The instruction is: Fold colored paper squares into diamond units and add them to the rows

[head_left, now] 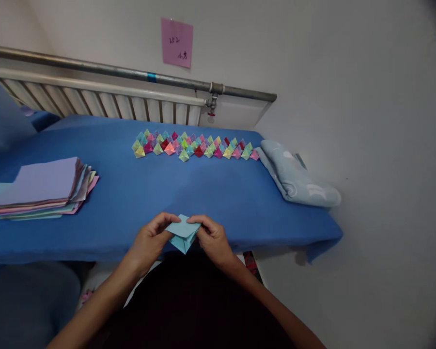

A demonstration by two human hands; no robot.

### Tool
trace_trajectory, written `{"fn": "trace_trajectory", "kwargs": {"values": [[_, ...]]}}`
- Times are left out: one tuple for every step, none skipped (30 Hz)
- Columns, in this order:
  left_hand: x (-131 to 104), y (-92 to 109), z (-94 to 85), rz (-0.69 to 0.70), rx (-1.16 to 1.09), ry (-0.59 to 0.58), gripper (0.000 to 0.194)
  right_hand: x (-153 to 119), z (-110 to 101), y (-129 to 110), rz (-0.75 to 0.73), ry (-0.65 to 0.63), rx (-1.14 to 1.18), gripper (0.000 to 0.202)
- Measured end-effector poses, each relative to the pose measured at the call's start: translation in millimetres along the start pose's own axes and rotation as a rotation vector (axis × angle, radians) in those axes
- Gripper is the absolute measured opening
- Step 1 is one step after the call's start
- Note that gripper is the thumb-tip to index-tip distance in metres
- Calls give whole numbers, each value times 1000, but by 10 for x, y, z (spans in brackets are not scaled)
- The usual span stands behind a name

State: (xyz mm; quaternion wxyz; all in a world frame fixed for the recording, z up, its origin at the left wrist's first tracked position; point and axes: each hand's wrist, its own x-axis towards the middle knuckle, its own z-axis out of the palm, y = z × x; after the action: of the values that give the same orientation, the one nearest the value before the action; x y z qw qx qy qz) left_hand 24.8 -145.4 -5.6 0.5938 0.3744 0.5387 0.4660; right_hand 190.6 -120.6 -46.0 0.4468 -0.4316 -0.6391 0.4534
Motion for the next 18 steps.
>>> {"fn": "trace_trajectory", "kwargs": {"values": [[-11, 5, -16, -31, -24, -11, 20, -3, 0, 1, 8, 5, -1, 19], [-21, 10, -34, -63, -49, -25, 21, -6, -2, 1, -3, 13, -18, 20], [-30, 14, -53, -93, -77, -43, 23, -8, -6, 0, -36, 23, -48, 21], [-37, 21, -71, -121, -111, -70, 25, -9, -11, 0, -87, 33, -84, 23], [-42, 28, -86, -143, -152, -103, 27, -10, -17, -2, -148, 39, -121, 25], [-44, 36, -97, -158, -196, -135, 29, -11, -24, -4, -208, 37, -155, 27], [-42, 41, -103, -168, -237, -156, 31, -12, -31, -6, -263, 26, -185, 29], [-37, 42, -105, -173, -262, -156, 32, -14, -39, -10, -307, 4, -207, 31], [-27, 37, -105, -176, -266, -134, 34, -17, -47, -16, -342, -25, -218, 32], [-15, 26, -103, -175, -253, -99, 37, -21, -55, -24, -362, -60, -220, 32], [-1, 11, -101, -172, -230, -66, 42, -25, -65, -35, -359, -94, -211, 32], [13, -6, -99, -166, -206, -39, 47, -29, -76, -49, -327, -128, -182, 32], [26, -22, -97, -154, -189, -20, 53, -33, -88, -69, -264, -154, -129, 33], [36, -35, -95, -137, -181, -7, 59, -34, -99, -92, -176, -170, -57, 36], [41, -42, -91, -117, -180, 6, 64, -34, -108, -119, -77, -175, 23, 39], [41, -43, -84, -97, -183, 19, 68, -32, -114, -149, 22, -168, 98, 40], [36, -39, -74, -81, -183, 29, 70, -27, -116, -180, 107, -155, 156, 38], [26, -31, -62, -72, -182, 33, 70, -22, -112, -211, 176, -148, 184, 33]]}}
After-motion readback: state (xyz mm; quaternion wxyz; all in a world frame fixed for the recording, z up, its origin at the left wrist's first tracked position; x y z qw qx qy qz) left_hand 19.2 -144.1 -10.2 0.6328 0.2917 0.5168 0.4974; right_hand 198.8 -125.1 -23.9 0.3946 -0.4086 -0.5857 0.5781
